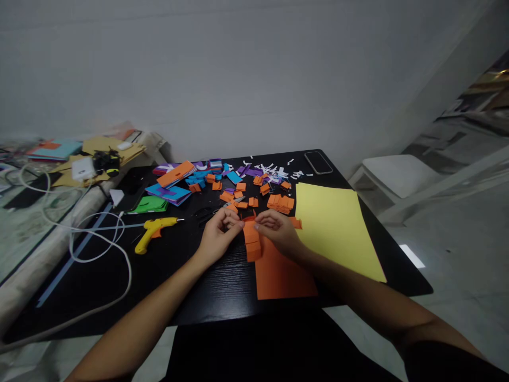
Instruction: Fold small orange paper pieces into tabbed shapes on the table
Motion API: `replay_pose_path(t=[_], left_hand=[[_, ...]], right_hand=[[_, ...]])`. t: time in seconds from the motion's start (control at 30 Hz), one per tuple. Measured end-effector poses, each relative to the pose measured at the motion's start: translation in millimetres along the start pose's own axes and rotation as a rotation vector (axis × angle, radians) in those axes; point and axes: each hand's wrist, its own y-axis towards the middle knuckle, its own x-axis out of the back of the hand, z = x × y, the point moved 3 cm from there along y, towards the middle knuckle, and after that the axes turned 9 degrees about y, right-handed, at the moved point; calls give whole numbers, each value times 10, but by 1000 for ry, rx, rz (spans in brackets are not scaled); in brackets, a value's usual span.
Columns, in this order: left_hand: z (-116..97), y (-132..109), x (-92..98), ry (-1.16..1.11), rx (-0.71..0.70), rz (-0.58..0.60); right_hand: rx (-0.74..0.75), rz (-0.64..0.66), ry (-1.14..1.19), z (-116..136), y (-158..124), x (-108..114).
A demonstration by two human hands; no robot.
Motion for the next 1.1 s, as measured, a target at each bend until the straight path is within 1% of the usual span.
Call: replay_pose_path(t=[0.17, 0.27, 0.47, 0.57, 0.7, 0.77, 0.93, 1.1], left_hand=[[-12, -9, -2, 3, -14, 4], [-14, -11, -2, 24, -14, 11], [-6, -26, 11, 94, -70, -6], [-37, -30, 32, 177, -136, -15], [-125, -23, 58, 419, -294, -20], [-136, -15, 59, 481, -326, -1], [-69, -11, 59, 514, -251, 11], [-78, -35, 57, 504, -256, -2]], right_hand=[[-25, 13, 2, -39, 1, 10], [-35, -2, 10, -51, 4, 22], [-30, -17, 6, -53, 11, 19], [-31, 10, 0, -50, -2, -1], [-38, 75, -19, -38, -41, -35], [-38, 94, -29, -29, -54, -44], [-30, 76, -21, -21, -42, -42], [-95, 66, 5, -57, -34, -48]])
